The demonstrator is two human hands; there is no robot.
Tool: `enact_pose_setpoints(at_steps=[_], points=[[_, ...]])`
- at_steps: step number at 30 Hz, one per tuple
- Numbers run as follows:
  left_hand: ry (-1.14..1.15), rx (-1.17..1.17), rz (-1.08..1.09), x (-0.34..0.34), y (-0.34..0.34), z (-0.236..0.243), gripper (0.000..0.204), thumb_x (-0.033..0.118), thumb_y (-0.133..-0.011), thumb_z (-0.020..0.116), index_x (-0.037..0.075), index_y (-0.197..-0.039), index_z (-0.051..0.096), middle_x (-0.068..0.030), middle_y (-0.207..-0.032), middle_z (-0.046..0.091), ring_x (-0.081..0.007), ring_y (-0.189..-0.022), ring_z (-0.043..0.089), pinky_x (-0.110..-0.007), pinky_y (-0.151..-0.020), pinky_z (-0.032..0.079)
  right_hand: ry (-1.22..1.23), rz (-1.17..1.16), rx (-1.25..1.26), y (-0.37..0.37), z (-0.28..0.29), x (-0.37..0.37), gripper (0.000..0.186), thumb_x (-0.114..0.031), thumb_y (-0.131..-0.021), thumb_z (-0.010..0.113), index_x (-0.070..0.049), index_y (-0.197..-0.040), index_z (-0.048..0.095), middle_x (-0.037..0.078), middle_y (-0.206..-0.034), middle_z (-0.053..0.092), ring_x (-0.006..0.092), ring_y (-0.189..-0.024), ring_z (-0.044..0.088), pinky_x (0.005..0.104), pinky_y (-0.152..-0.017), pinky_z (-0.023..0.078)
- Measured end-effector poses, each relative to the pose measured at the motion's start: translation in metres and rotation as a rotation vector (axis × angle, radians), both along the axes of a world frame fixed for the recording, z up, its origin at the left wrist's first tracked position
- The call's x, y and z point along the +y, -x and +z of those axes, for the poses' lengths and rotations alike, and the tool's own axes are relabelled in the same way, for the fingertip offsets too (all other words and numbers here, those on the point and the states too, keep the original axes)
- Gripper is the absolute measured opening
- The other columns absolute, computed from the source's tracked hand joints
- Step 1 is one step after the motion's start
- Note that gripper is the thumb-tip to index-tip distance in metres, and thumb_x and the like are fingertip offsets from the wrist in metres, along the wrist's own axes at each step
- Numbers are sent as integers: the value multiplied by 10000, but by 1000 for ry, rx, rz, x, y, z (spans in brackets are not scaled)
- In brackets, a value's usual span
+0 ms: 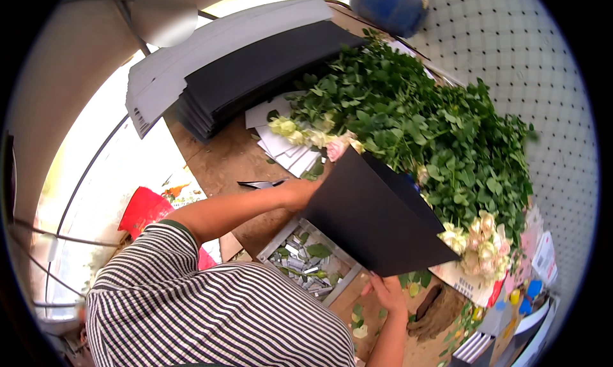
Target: The person arranges white roses and green foliage into a black and white paper wrap on a work table. They repeatedly pick up flowers, place them into the wrap, adjust positioning, and staple the paper to secure the arrangement.
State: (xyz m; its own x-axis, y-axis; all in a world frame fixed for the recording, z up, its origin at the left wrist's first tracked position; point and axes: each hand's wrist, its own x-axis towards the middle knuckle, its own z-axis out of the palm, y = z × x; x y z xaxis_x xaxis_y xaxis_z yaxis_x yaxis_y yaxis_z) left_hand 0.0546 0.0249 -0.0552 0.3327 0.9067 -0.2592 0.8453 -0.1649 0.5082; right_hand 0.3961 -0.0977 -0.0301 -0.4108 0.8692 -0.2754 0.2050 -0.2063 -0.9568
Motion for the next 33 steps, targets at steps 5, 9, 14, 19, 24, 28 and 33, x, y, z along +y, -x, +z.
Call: enact_pose_setpoints(at_steps=[5,9,14,19,24,28,33], points=[[-556,-400,201,3,119,84,185,212,-832,709,47,-877,640,-82,-802,662,-213,-750,653,-329,-664,509,224,130,-304,-5,-28,7,412,50,-923,483,18,-1332,446,112,-785,640,162,-614,635,290,-584,519],[-1139,-241,833,35,306,126,247,198,-828,668,40,-1015,633,-119,-942,653,-285,-862,651,-379,-760,514,119,297,-634,-6,-23,21,430,-115,-871,626,42,-1254,508,120,-801,671,183,-654,631,328,-607,521],[-216,767,1121,5,455,84,1129,316,-605,882,177,-1496,202,-85,-1541,238,-313,-1420,266,-578,-1064,334,144,9,-1014,-12,-6,22,699,-272,-773,747,45,-1328,463,183,-1065,667,257,-763,652,377,-710,528],[-121,844,1062,3,469,54,1346,375,-471,939,277,-1525,108,-84,-1590,121,-310,-1463,136,-627,-1112,212,116,-21,-821,1,16,21,622,-188,-779,710,46,-1310,487,168,-1071,662,219,-779,660,341,-699,528],[-94,834,1049,17,478,58,1364,425,-443,934,326,-1520,103,-88,-1585,144,-316,-1461,140,-649,-1111,191,22,-36,-699,7,34,26,554,-105,-785,673,46,-1293,511,152,-1077,657,181,-794,668,305,-688,528],[-207,934,960,26,503,68,1333,426,-450,920,343,-1516,124,-79,-1564,219,-311,-1439,219,-671,-1079,231,-50,-74,-688,9,57,26,532,-19,-763,629,41,-1281,525,139,-1082,649,162,-807,672,284,-698,533],[-593,1263,1000,8,562,142,1067,433,-644,806,336,-1508,187,-91,-1516,324,-332,-1377,334,-622,-1027,324,-234,-167,-758,-7,88,36,497,42,-756,647,-13,-1244,572,98,-1017,650,145,-742,631,270,-684,522]])
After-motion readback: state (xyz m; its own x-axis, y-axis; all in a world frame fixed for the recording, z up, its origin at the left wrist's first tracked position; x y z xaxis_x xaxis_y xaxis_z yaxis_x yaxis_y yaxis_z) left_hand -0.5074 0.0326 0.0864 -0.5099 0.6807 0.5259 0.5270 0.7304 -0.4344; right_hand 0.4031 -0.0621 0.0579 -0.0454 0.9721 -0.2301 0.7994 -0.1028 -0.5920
